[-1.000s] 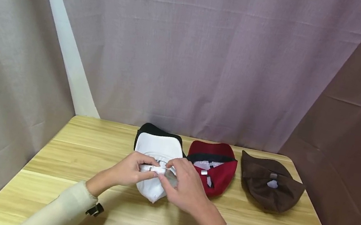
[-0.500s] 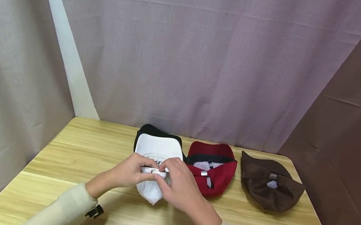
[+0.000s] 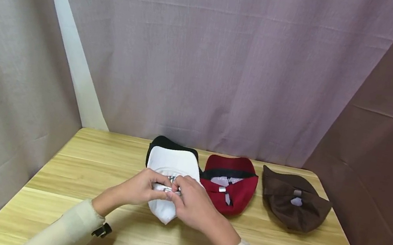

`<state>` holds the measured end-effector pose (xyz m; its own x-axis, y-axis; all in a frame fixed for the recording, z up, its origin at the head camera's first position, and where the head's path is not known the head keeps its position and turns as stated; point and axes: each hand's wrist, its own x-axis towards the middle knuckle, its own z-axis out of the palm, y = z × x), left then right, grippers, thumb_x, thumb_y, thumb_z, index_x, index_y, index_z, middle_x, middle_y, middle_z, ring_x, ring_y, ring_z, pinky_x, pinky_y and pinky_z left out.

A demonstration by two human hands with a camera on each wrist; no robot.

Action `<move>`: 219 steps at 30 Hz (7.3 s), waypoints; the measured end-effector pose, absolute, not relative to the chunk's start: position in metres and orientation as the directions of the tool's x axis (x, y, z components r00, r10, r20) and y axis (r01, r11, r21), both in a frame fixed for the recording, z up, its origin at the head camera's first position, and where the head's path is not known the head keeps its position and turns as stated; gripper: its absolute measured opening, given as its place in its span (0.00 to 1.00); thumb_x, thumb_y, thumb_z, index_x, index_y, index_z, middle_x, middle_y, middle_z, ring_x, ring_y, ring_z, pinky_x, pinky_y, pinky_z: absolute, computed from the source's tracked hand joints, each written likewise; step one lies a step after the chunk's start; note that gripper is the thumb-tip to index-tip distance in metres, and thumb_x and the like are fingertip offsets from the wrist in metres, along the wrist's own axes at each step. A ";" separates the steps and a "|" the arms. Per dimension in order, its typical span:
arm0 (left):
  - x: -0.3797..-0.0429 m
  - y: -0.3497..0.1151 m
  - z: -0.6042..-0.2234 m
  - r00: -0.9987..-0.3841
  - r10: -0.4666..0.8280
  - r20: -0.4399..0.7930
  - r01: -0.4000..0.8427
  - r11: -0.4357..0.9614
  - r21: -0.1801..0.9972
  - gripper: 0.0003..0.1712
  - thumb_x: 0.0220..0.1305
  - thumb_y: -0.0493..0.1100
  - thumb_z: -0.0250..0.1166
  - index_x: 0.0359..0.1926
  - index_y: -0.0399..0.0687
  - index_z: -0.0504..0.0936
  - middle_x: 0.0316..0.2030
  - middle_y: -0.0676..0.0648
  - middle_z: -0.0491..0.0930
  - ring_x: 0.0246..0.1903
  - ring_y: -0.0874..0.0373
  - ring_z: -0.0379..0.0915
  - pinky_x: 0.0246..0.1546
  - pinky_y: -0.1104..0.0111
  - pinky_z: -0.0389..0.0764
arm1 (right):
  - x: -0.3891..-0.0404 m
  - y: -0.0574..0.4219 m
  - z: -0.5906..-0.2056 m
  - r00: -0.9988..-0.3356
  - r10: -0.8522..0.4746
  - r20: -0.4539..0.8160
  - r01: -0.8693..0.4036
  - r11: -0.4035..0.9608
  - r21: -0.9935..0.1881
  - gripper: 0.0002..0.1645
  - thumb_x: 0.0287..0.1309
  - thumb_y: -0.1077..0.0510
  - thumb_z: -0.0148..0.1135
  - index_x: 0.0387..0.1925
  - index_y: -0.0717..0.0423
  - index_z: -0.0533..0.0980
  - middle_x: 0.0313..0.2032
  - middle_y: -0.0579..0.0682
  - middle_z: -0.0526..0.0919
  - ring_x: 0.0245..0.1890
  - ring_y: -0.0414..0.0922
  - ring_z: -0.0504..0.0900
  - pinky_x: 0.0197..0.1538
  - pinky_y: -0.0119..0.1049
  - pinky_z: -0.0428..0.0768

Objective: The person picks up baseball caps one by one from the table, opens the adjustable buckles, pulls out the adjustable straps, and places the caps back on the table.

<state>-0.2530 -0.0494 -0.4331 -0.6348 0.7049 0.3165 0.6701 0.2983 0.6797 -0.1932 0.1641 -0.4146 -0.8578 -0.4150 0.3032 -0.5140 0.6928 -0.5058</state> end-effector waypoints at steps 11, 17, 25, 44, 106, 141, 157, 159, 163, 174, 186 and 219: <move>-0.256 -0.050 -0.436 -0.623 0.724 0.295 0.633 0.244 0.735 0.05 0.66 0.47 0.77 0.40 0.55 0.91 0.38 0.56 0.91 0.43 0.71 0.77 0.50 0.74 0.79 | -0.198 0.173 -0.415 -0.839 -0.489 0.238 -0.517 0.583 -0.626 0.09 0.73 0.58 0.65 0.38 0.44 0.73 0.37 0.39 0.79 0.39 0.37 0.74 0.44 0.30 0.75; -0.257 -0.052 -0.437 -0.612 0.741 0.277 0.617 0.228 0.753 0.08 0.66 0.46 0.77 0.44 0.52 0.92 0.41 0.53 0.93 0.44 0.71 0.77 0.50 0.74 0.79 | -0.203 0.178 -0.418 -0.824 -0.526 0.211 -0.506 0.516 -0.691 0.09 0.74 0.58 0.64 0.37 0.44 0.73 0.40 0.40 0.80 0.43 0.38 0.77 0.49 0.32 0.76; -0.259 -0.050 -0.437 -0.610 0.742 0.277 0.622 0.233 0.747 0.09 0.65 0.47 0.77 0.45 0.52 0.93 0.43 0.53 0.93 0.46 0.69 0.79 0.54 0.73 0.80 | -0.207 0.185 -0.423 -0.829 -0.525 0.192 -0.474 0.480 -0.738 0.08 0.75 0.53 0.65 0.36 0.43 0.75 0.41 0.40 0.82 0.45 0.39 0.79 0.50 0.34 0.77; -0.253 -0.044 -0.437 -0.654 0.666 0.360 0.672 0.293 0.680 0.03 0.70 0.43 0.72 0.41 0.54 0.92 0.40 0.54 0.92 0.41 0.69 0.78 0.47 0.74 0.80 | -0.196 0.170 -0.416 -0.819 -0.421 0.391 -0.560 0.738 -0.377 0.14 0.67 0.44 0.73 0.34 0.40 0.74 0.40 0.36 0.83 0.44 0.38 0.77 0.48 0.36 0.77; -0.250 -0.047 -0.429 -0.648 0.692 0.318 0.659 0.301 0.689 0.08 0.71 0.43 0.71 0.47 0.49 0.92 0.43 0.51 0.92 0.43 0.68 0.79 0.49 0.74 0.81 | -0.197 0.167 -0.416 -0.785 -0.444 0.432 -0.598 0.728 -0.336 0.11 0.69 0.50 0.71 0.34 0.44 0.76 0.41 0.41 0.85 0.45 0.37 0.79 0.49 0.35 0.81; -0.252 -0.050 -0.433 -0.625 0.726 0.286 0.626 0.248 0.739 0.10 0.69 0.46 0.74 0.48 0.50 0.92 0.45 0.51 0.93 0.46 0.69 0.82 0.54 0.72 0.83 | -0.203 0.182 -0.416 -0.747 -0.552 0.369 -0.664 0.591 -0.459 0.05 0.74 0.56 0.65 0.40 0.41 0.80 0.45 0.37 0.86 0.46 0.34 0.78 0.53 0.36 0.80; -0.249 -0.048 -0.440 -0.656 0.678 0.332 0.632 0.252 0.733 0.09 0.72 0.48 0.72 0.47 0.51 0.92 0.45 0.53 0.93 0.46 0.68 0.83 0.52 0.71 0.84 | -0.204 0.178 -0.418 -0.740 -0.521 0.426 -0.669 0.635 -0.387 0.13 0.69 0.49 0.71 0.31 0.41 0.74 0.38 0.36 0.83 0.41 0.34 0.76 0.46 0.32 0.78; -0.248 -0.049 -0.440 -0.659 0.673 0.335 0.631 0.254 0.733 0.09 0.71 0.47 0.73 0.48 0.50 0.92 0.45 0.52 0.93 0.46 0.68 0.83 0.52 0.71 0.84 | -0.204 0.175 -0.418 -0.735 -0.521 0.434 -0.672 0.644 -0.365 0.13 0.68 0.49 0.72 0.31 0.43 0.75 0.36 0.37 0.82 0.40 0.34 0.75 0.44 0.31 0.76; -0.247 -0.050 -0.440 -0.669 0.664 0.334 0.631 0.269 0.728 0.10 0.71 0.46 0.73 0.49 0.50 0.92 0.47 0.51 0.93 0.46 0.68 0.83 0.52 0.72 0.83 | -0.204 0.171 -0.419 -0.746 -0.508 0.431 -0.655 0.677 -0.335 0.15 0.68 0.46 0.72 0.31 0.43 0.74 0.32 0.37 0.79 0.37 0.34 0.73 0.42 0.30 0.74; -0.248 -0.047 -0.439 -0.650 0.676 0.346 0.652 0.262 0.712 0.09 0.72 0.45 0.71 0.50 0.53 0.92 0.47 0.53 0.93 0.47 0.68 0.83 0.54 0.71 0.84 | -0.205 0.173 -0.418 -0.761 -0.517 0.392 -0.641 0.691 -0.334 0.11 0.71 0.49 0.69 0.33 0.42 0.76 0.32 0.36 0.78 0.36 0.34 0.73 0.41 0.29 0.74; -0.249 -0.048 -0.438 -0.660 0.688 0.302 0.625 0.280 0.729 0.09 0.70 0.45 0.72 0.49 0.54 0.92 0.45 0.55 0.93 0.47 0.70 0.84 0.55 0.71 0.83 | -0.205 0.176 -0.417 -0.729 -0.559 0.395 -0.683 0.629 -0.371 0.12 0.73 0.51 0.67 0.32 0.43 0.74 0.31 0.37 0.76 0.36 0.34 0.72 0.42 0.28 0.74; -0.251 -0.044 -0.437 -0.652 0.697 0.298 0.623 0.268 0.735 0.10 0.72 0.48 0.71 0.50 0.54 0.92 0.48 0.55 0.93 0.49 0.68 0.84 0.57 0.70 0.83 | -0.206 0.183 -0.418 -0.733 -0.537 0.417 -0.677 0.631 -0.377 0.13 0.71 0.47 0.70 0.32 0.40 0.75 0.31 0.34 0.77 0.39 0.33 0.73 0.47 0.32 0.75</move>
